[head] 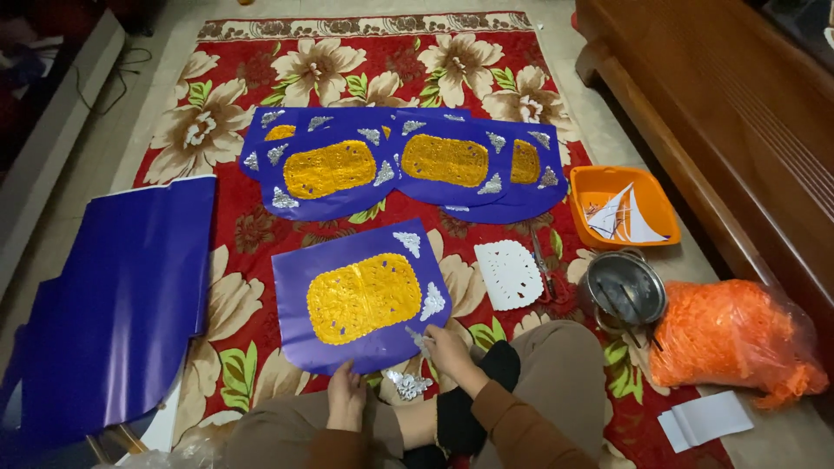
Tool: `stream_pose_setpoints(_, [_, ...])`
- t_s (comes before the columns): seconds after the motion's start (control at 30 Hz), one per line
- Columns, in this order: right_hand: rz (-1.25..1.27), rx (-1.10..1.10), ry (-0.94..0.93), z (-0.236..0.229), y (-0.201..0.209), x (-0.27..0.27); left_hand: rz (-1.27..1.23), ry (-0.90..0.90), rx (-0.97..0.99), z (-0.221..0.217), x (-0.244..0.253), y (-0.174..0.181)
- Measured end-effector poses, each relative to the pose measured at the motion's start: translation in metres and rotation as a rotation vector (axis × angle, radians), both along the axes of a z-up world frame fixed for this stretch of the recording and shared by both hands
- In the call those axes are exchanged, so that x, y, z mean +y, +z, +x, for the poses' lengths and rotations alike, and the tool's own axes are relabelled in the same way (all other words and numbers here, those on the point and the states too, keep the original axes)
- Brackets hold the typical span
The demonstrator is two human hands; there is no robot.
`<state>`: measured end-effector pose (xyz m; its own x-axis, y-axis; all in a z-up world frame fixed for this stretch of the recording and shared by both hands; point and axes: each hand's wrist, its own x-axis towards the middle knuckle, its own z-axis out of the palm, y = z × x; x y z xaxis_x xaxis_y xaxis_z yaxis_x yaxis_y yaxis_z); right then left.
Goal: Decorating blue paper sheets containing yellow material with white paper cutouts at the corners.
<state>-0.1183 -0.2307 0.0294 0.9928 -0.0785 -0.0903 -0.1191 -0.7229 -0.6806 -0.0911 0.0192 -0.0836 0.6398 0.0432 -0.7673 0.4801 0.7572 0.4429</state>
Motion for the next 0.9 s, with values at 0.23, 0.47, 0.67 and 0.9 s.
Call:
stream_pose_setpoints(0.23, [0.113, 0.084, -0.017, 0.001, 0.014, 0.005, 0.0, 0.111, 0.129, 0.013, 0.001, 0.007])
stream_pose_setpoints(0.47, [0.295, 0.177, -0.014, 0.013, -0.007, 0.004, -0.071, 0.109, 0.094, 0.014, 0.005, -0.016])
stream_pose_setpoints(0.67, [0.686, 0.092, -0.061, 0.027, -0.06, 0.005, 0.165, 0.216, -0.031, 0.014, 0.001, 0.054])
stream_pose_setpoints(0.9, [0.675, 0.231, 0.002, 0.044, 0.043, 0.015, 0.652, -0.042, -0.256, 0.025, 0.066, 0.165])
